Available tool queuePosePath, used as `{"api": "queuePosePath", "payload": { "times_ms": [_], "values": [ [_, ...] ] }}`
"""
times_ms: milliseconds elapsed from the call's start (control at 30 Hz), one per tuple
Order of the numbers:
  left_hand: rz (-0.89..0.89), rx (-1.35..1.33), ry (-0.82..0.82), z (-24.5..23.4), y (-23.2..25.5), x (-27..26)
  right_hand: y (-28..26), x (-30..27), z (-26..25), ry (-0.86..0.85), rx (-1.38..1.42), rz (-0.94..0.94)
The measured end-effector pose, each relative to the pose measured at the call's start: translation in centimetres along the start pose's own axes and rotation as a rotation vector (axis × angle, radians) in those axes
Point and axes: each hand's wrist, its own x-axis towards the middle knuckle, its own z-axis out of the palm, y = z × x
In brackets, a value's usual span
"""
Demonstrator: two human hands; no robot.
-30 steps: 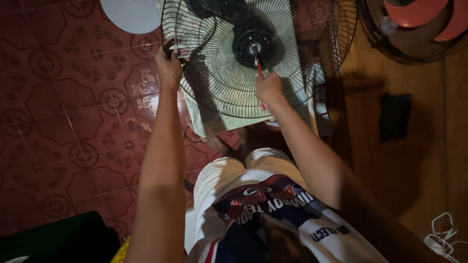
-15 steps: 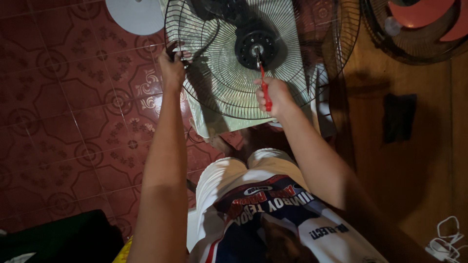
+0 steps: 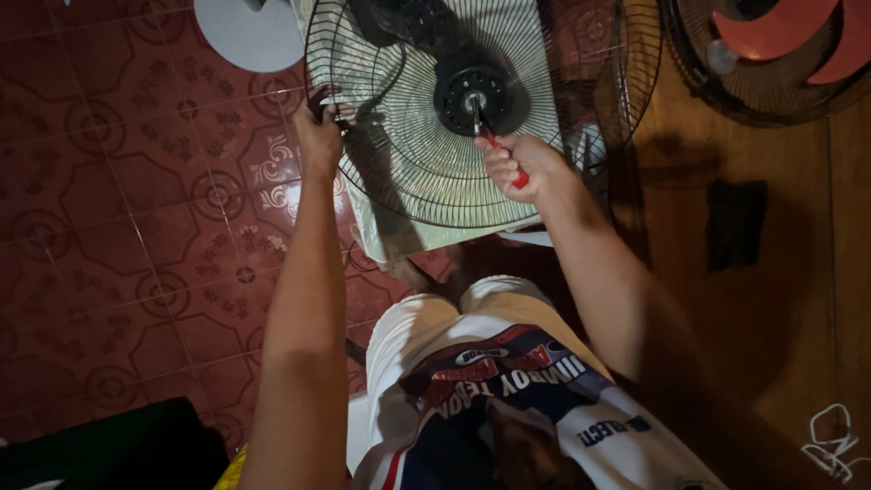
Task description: The person removes the orange fan blade from a standing electric fan by hand, then uses a red screwdriver to loosen the central hub nut. After removing the nut, the person wipes the fan's motor housing and cage with a blue cloth. The blade is set aside on a nearby table.
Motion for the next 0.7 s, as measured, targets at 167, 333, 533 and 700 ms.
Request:
{"api": "queuePosePath", "payload": {
  "times_ms": [167, 333, 533, 700],
  "values": [
    [0.009, -0.044, -0.003, 0.0, -0.8, 0.5, 1.1, -0.3, 1.7, 0.314, -0.426, -0.102],
    [0.011, -0.036, -0.005, 0.1, -0.7, 0.4, 4.0, 0.8, 3.1, 0.677, -1.209, -0.347],
    [-0.07, 0.037, 0.032, 0.5, 1.0, -0.3, 6.9, 2.5, 3.7, 1.005, -1.851, -0.584],
    [0.087, 0.149, -0.01, 0.6, 2.4, -1.2, 5.9, 1.9, 3.1, 0.942, -1.805, -0.457]
  ]
}}
